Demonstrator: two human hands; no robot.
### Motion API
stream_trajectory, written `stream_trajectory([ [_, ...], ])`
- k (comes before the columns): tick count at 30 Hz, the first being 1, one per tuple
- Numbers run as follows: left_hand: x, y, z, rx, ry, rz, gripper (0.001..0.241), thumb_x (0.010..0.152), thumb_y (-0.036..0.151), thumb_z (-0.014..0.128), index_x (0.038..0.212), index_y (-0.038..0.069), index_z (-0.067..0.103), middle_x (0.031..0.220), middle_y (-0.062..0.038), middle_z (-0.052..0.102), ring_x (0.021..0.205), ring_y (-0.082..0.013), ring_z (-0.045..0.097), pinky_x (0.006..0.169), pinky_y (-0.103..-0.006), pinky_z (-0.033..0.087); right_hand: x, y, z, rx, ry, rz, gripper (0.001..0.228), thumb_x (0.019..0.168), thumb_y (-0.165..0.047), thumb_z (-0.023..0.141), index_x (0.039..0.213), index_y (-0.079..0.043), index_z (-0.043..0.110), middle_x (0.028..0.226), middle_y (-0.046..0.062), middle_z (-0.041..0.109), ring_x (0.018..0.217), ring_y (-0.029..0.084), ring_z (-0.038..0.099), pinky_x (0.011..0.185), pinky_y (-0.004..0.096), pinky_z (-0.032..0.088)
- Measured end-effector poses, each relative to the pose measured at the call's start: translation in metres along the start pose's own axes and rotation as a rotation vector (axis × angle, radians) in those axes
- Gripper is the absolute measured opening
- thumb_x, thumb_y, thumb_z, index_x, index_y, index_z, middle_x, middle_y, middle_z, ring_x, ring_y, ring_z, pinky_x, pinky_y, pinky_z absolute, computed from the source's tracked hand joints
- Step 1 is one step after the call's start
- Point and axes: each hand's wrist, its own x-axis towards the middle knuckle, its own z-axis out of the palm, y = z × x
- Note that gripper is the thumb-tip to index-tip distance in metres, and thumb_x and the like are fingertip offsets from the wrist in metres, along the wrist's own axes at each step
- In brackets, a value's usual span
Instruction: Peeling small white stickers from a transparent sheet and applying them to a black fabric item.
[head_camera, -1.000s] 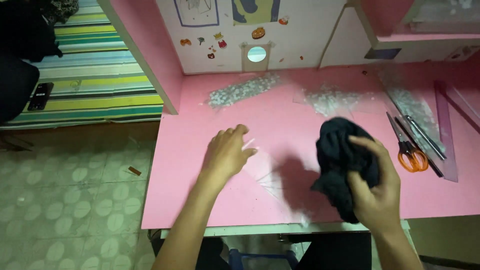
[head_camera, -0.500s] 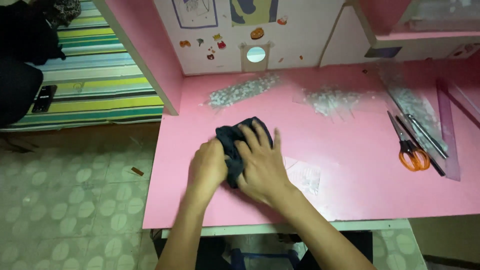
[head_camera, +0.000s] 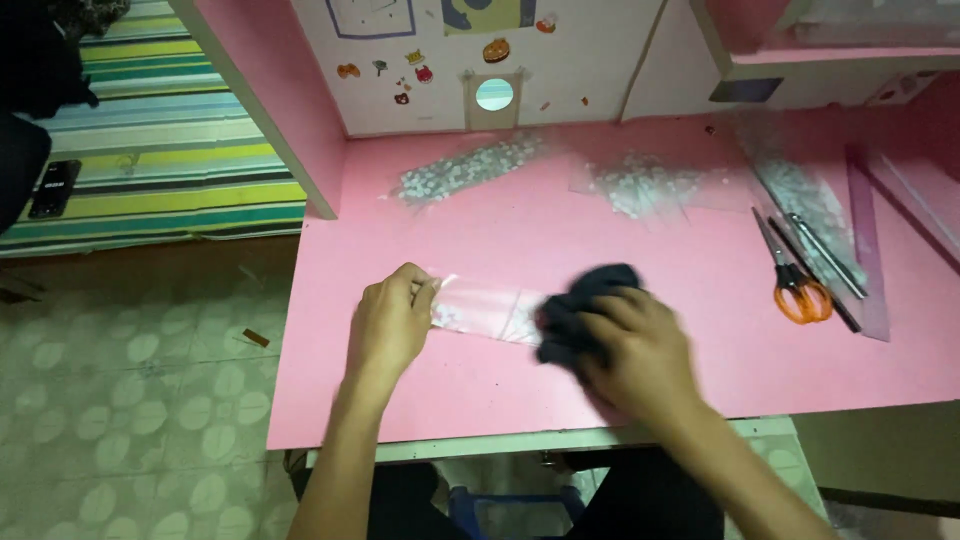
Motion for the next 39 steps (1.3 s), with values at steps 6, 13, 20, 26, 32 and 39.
stream_trajectory([
  [6, -0.005, -0.005, -0.003, -0.021, -0.027, 0.013, 0.023, 0.099, 0.025, 0.058, 0.106, 0.012, 0.075, 0.075, -0.009, 0.078, 0.083, -0.0349, 0.075, 0.079, -0.0487, 0.056, -0.014, 0.042, -0.048, -0.08, 0.031, 0.27, 0.047, 0.065, -0.031, 0.082, 0.112, -0.032, 0.077, 0.113, -0.003, 0.072, 0.118, 0.026, 0.066, 0.093, 0.043, 0.056],
  [13, 0.036, -0.081, 0.061, 0.143, 0.21, 0.054, 0.025, 0.085, 0.003, 0.055, 0.103, -0.004, 0.07, 0.077, -0.023, 0.074, 0.089, -0.0471, 0.074, 0.081, -0.0539, 0.06, 0.097, -0.135, -0.021, 0.61, 0.129, -0.03, 0.053, 0.068, -0.008, 0.076, 0.121, -0.013, 0.071, 0.123, 0.021, 0.066, 0.122, 0.046, 0.059, 0.102, 0.055, 0.05],
  [20, -0.001, -0.007, 0.009, 0.008, 0.096, 0.035, 0.021, 0.095, 0.015, 0.056, 0.105, 0.008, 0.072, 0.087, -0.019, 0.078, 0.095, -0.0444, 0.074, 0.084, -0.0564, 0.056, 0.068, -0.085, 0.011, 0.339, -0.007, -0.104, 0.055, 0.067, -0.009, 0.078, 0.121, -0.004, 0.072, 0.132, 0.02, 0.066, 0.135, 0.042, 0.052, 0.115, 0.053, 0.037],
  [26, -0.015, -0.017, -0.001, -0.091, 0.104, 0.01, 0.013, 0.098, 0.019, 0.062, 0.101, 0.013, 0.073, 0.081, -0.009, 0.079, 0.088, -0.034, 0.076, 0.079, -0.0479, 0.057, 0.005, -0.003, -0.008, 0.271, -0.066, 0.169, 0.053, 0.066, -0.008, 0.081, 0.118, -0.011, 0.074, 0.131, 0.01, 0.068, 0.137, 0.035, 0.054, 0.112, 0.047, 0.045],
  [32, -0.071, -0.072, -0.026, -0.715, 0.188, -0.176, 0.008, 0.103, 0.006, 0.055, 0.109, 0.002, 0.057, 0.101, -0.013, 0.07, 0.089, -0.0235, 0.072, 0.075, -0.0352, 0.067, -0.011, 0.003, -0.021, 0.284, 0.203, 0.182, 0.041, 0.074, -0.007, 0.072, 0.114, -0.01, 0.075, 0.128, 0.01, 0.069, 0.123, 0.032, 0.06, 0.105, 0.043, 0.051],
  [39, -0.134, -0.091, 0.001, -0.663, -0.208, -0.366, 0.013, 0.088, 0.014, 0.07, 0.095, 0.003, 0.069, 0.076, -0.018, 0.085, 0.064, -0.0251, 0.08, 0.057, -0.033, 0.064, -0.009, 0.003, -0.025, 0.322, 0.181, 0.212, 0.05, 0.077, -0.009, 0.071, 0.127, -0.011, 0.071, 0.137, 0.013, 0.064, 0.13, 0.034, 0.057, 0.109, 0.046, 0.047],
])
